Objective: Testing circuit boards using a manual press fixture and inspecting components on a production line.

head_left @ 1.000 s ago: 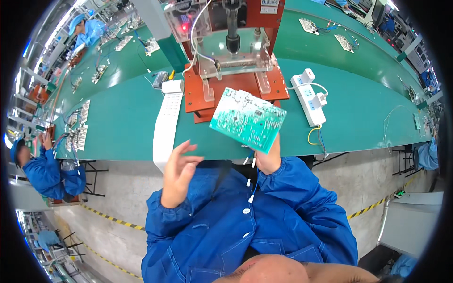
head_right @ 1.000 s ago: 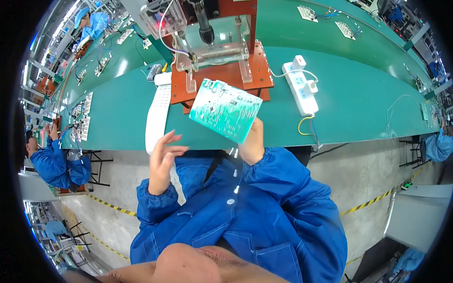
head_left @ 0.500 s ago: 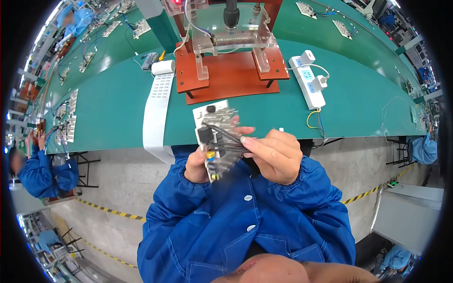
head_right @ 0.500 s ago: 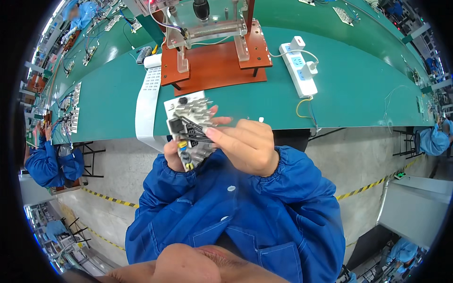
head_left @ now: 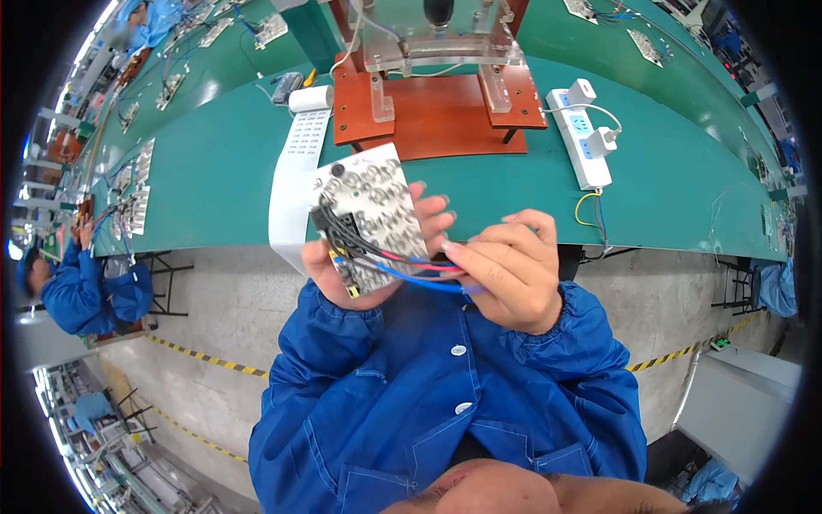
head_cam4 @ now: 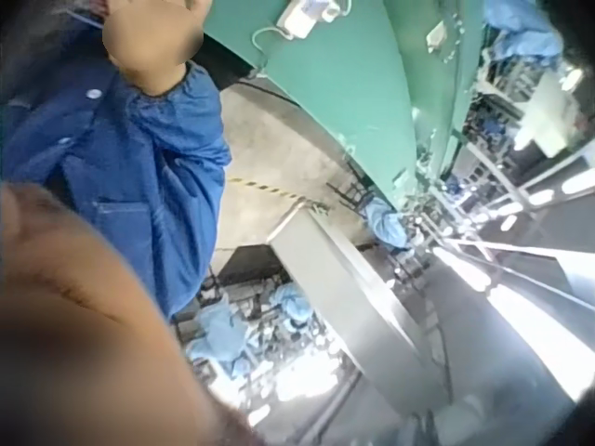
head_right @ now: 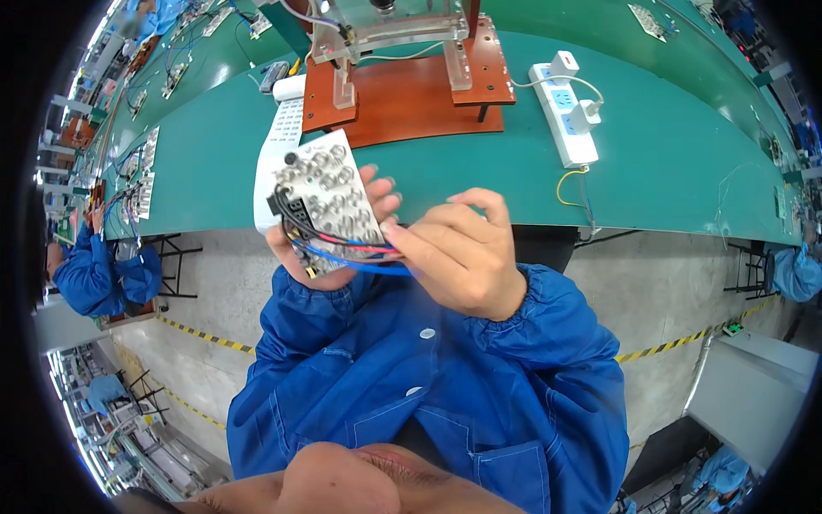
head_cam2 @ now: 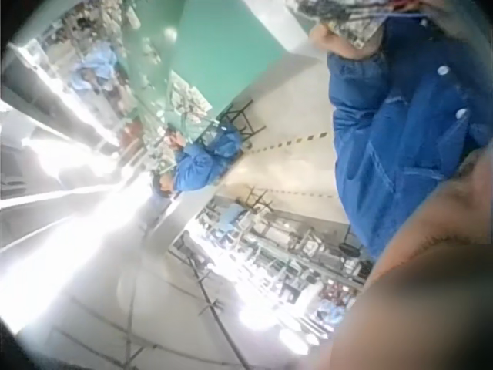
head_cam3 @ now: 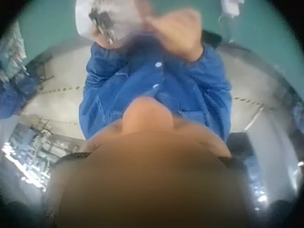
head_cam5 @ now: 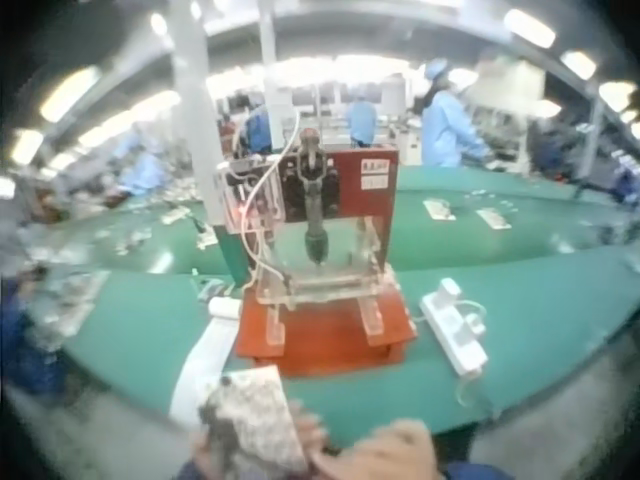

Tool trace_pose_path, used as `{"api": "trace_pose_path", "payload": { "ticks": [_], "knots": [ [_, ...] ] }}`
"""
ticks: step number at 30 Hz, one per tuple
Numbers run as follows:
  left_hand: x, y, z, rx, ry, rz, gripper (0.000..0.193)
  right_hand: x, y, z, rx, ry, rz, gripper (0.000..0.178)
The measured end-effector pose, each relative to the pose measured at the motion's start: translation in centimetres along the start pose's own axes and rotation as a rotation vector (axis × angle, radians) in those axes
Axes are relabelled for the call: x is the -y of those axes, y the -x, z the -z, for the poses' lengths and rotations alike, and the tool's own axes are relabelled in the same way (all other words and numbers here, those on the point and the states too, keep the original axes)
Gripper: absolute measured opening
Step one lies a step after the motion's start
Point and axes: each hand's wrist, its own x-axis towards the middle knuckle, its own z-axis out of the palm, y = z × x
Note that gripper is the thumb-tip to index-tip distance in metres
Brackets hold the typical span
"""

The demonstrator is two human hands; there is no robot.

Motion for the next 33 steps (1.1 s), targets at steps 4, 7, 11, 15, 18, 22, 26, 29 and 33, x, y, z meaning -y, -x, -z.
{"api": "trace_pose_path", "payload": {
  "ticks": [4, 7, 11, 15, 18, 22, 26, 29, 33],
  "knots": [
    [-0.6, -0.6, -0.8, -0.053, -0.247, -0.019, 0.116, -0.3, 0.7, -0.2, 0.024, -0.148, -0.087, 0.032],
    [-0.7, -0.5, -1.0, -0.083, -0.278, -0.019, 0.119, -0.6, 0.2, -0.5, 0.029, -0.174, -0.105, 0.034],
    [-0.5, -0.7, -0.2, -0.046, -0.239, -0.056, 0.113, -1.0, 0.2, -0.9, 0.044, -0.234, -0.121, 0.038],
    [-1.1, -1.3, 0.8, -0.009, -0.197, -0.084, 0.110, -1.3, 0.1, -1.6, 0.175, -0.282, -0.148, 0.036],
    [-1.5, 0.3, -0.8, -0.060, -0.236, -0.138, 0.113, -0.9, -0.5, -1.3, 0.348, -0.501, -0.091, 0.036],
    [-1.5, -0.2, 1.1, 0.004, -0.208, -0.087, 0.076, -1.4, 0.7, -2.0, 0.284, -0.624, -0.136, 0.028],
    [-3.6, 0.9, -0.3, -0.395, -0.927, 0.083, 0.049, -0.2, -1.1, -1.3, 0.053, -0.648, -0.342, 0.036],
    [-5.6, 3.3, -5.0, -0.508, -1.572, -0.002, 0.051, 0.8, -2.6, -1.9, -0.040, -0.626, -0.323, 0.037],
    [-6.6, 5.8, -10.0, -0.446, -1.216, 0.236, 0.059, 1.4, -4.0, -3.5, 0.029, -0.468, -0.046, 0.026]
  ]
}}
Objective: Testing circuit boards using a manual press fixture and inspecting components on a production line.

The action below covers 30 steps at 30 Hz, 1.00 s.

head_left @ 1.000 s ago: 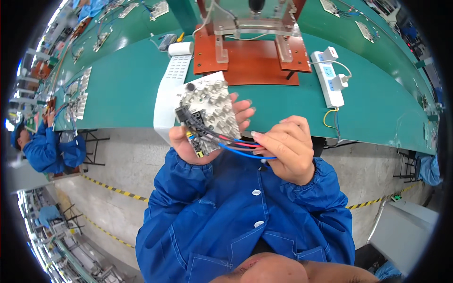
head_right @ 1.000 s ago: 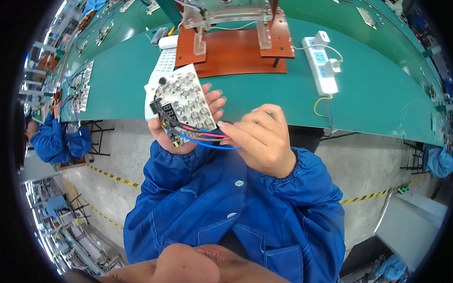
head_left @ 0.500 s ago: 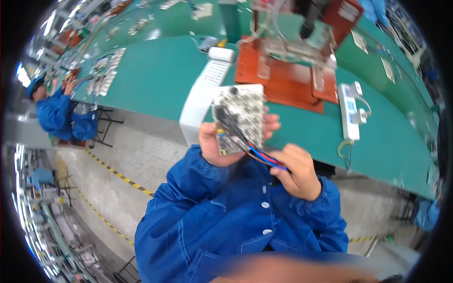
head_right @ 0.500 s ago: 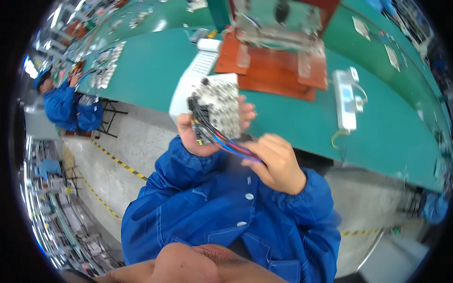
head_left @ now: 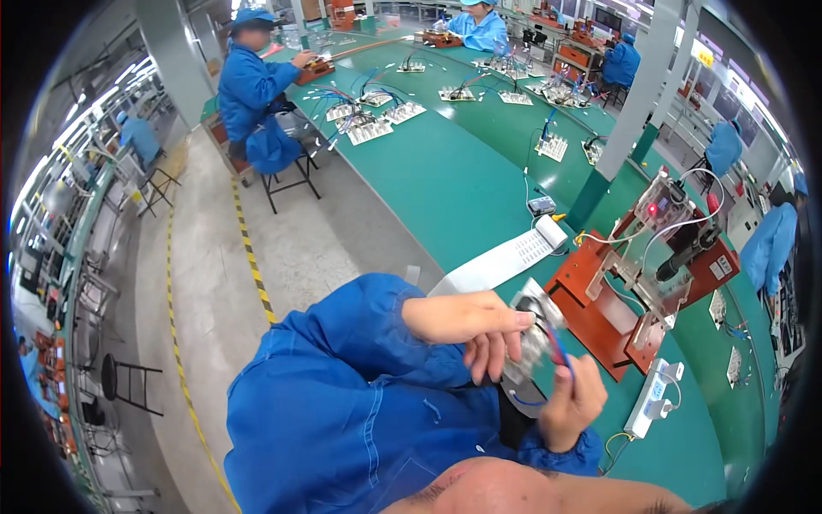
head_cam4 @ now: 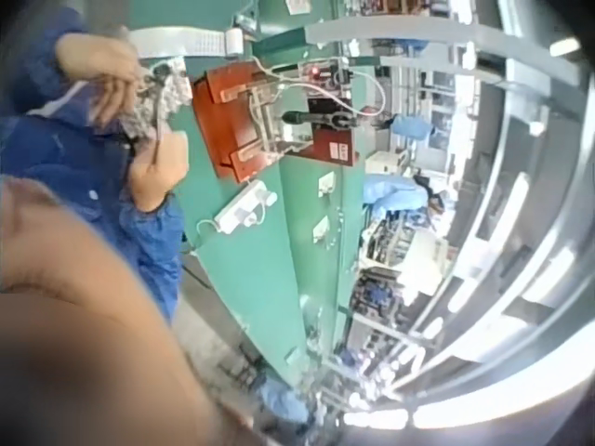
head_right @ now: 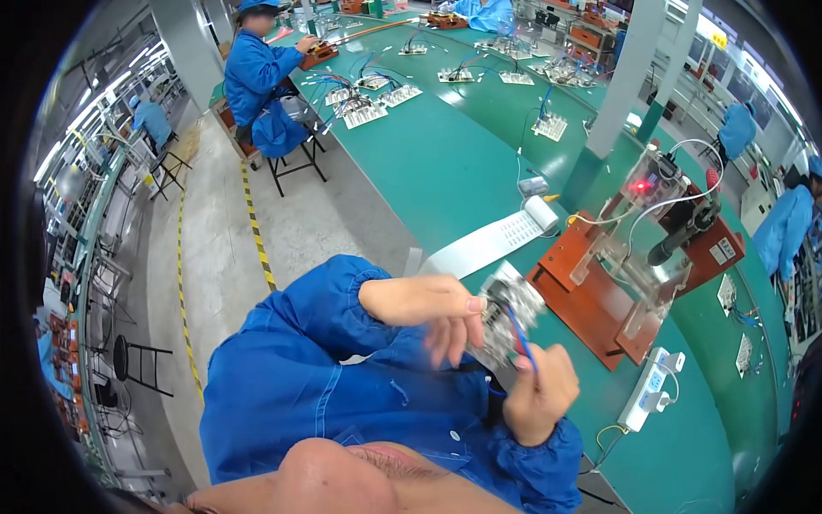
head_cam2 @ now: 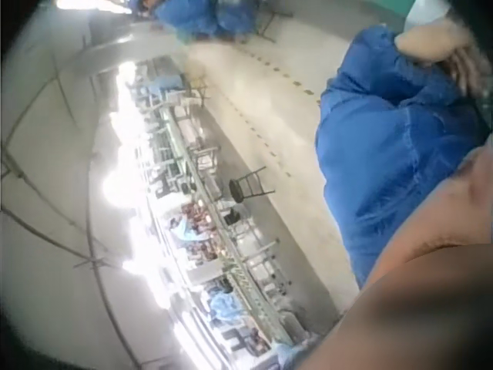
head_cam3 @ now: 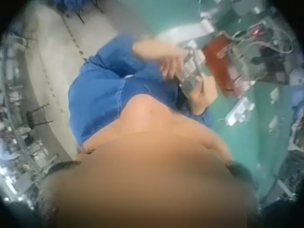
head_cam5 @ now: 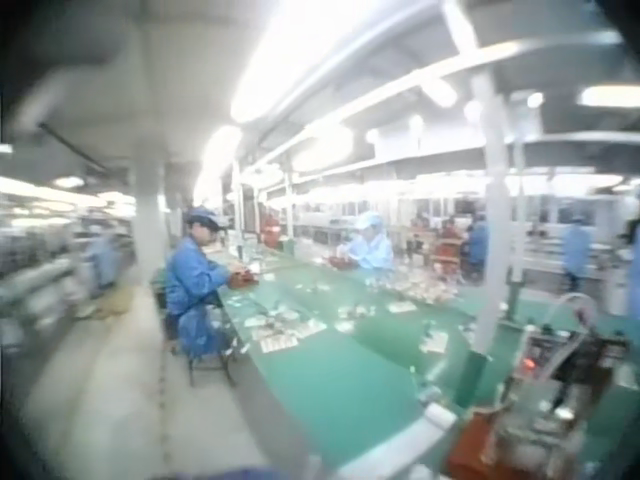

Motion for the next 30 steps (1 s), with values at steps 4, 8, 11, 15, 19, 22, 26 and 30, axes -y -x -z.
{"api": "trace_pose_path", "payload": {
  "ticks": [4, 8, 11, 15, 19, 22, 26, 30],
  "knots": [
    [0.9, -0.3, -1.6, -0.046, 0.350, -0.036, 0.058, -0.2, -1.1, -4.2, 0.115, 0.066, 0.269, 0.023],
    [2.5, -0.7, 0.1, -0.240, 0.382, -0.063, 0.040, -0.4, -1.0, -5.8, 0.213, 0.136, 0.372, 0.032],
    [3.9, 0.3, 2.0, -0.231, 0.501, -0.178, 0.029, -0.2, -0.4, -6.2, 0.353, 0.019, 0.313, 0.049],
    [1.6, 4.3, 7.8, -0.592, 0.272, -0.276, 0.027, -3.3, 0.1, -4.6, 0.207, 0.008, 0.201, 0.047],
    [-1.9, 11.3, 18.4, -0.919, 0.117, -0.245, 0.024, -8.0, 2.7, -3.7, 0.161, -0.022, -0.168, 0.028],
    [-3.3, 16.2, 29.6, -1.330, 0.079, -0.093, 0.025, -8.6, 3.1, -4.0, 0.186, -0.085, -0.384, 0.020],
    [-0.2, 25.5, 46.1, -1.473, 0.070, 0.009, 0.022, -8.7, 3.0, -4.2, 0.238, -0.091, -0.429, 0.016],
    [0.3, 31.5, 57.2, -1.854, -0.103, 0.040, 0.027, -8.6, 2.9, -3.9, 0.251, -0.103, -0.452, 0.015]
  ]
}}
